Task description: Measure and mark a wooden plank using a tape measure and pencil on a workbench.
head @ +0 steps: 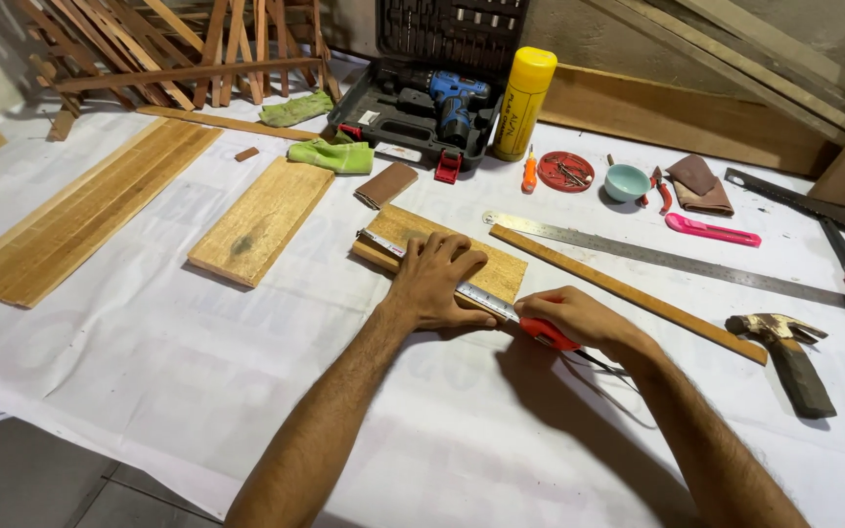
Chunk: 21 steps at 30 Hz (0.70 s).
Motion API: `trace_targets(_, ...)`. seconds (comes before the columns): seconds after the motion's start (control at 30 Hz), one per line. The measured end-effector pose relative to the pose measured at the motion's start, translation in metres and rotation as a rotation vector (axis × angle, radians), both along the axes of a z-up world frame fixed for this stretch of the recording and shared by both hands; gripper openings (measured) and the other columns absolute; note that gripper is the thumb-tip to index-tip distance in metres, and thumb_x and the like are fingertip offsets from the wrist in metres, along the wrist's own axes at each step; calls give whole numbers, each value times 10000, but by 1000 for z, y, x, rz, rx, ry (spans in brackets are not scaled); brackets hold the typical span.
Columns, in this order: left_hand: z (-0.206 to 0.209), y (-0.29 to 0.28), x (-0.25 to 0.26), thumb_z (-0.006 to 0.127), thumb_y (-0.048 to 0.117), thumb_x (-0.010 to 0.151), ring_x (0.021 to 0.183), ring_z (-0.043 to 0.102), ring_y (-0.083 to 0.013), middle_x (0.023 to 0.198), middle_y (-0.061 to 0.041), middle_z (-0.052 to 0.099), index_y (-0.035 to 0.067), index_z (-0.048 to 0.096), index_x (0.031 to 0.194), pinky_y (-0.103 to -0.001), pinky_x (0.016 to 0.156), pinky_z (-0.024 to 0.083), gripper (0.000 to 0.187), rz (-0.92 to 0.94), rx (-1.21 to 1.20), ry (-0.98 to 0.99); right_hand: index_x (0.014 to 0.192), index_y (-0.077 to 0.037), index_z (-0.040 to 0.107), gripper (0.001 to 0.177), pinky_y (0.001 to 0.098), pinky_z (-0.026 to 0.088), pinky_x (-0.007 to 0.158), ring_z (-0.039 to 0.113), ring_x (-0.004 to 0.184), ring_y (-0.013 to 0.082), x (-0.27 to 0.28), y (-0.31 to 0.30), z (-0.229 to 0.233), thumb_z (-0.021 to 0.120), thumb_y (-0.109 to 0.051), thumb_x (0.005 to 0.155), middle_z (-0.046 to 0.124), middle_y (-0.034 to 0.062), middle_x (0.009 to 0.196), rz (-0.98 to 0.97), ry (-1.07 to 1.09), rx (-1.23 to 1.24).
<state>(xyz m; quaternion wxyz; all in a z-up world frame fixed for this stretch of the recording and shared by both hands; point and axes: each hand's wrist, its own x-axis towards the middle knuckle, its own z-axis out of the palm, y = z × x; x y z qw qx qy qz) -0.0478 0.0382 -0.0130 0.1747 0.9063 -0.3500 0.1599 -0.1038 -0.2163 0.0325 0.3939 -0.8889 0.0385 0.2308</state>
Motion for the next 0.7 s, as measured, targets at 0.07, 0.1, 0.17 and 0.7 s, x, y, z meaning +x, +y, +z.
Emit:
trace_targets(0.07,2,0,-2,703,912,614,1319,407,-294,1370,-110,509,199,610,1308,-595,1083,288,1000,1,8,6,1152,-122,819,473,276,494,654,600,724,130,2,-1,-1,596,-480,938,734,45,860,2,-1,9)
trace_targets(0.1,2,0,-4,685,918,622,1320,410,-283,1371,-99,510,204,607,1321,-580,1093,291,1003,7,15,16,1155,-115,820,476,275,501,672,615,744,131,2,-1,-3,596,-477,943,741,47,874,10,1,17)
trace_targets(0.17,-2,1,-5,669,931,634,1321,410,-284,1387,-108,503,197,599,1345,-567,1106,290,1024,4,12,-9,1185,-136,802,472,285,518,689,628,757,138,1,-2,-4,590,-478,938,745,50,888,4,14,19)
trace_targets(0.7,-10,2,-5,640,917,684,1356,380,-287,1443,-115,480,197,566,1424,-579,1125,246,1035,14,27,1,1222,-162,805,474,292,534,782,654,835,156,2,-5,-11,594,-478,937,778,67,984,36,-39,7)
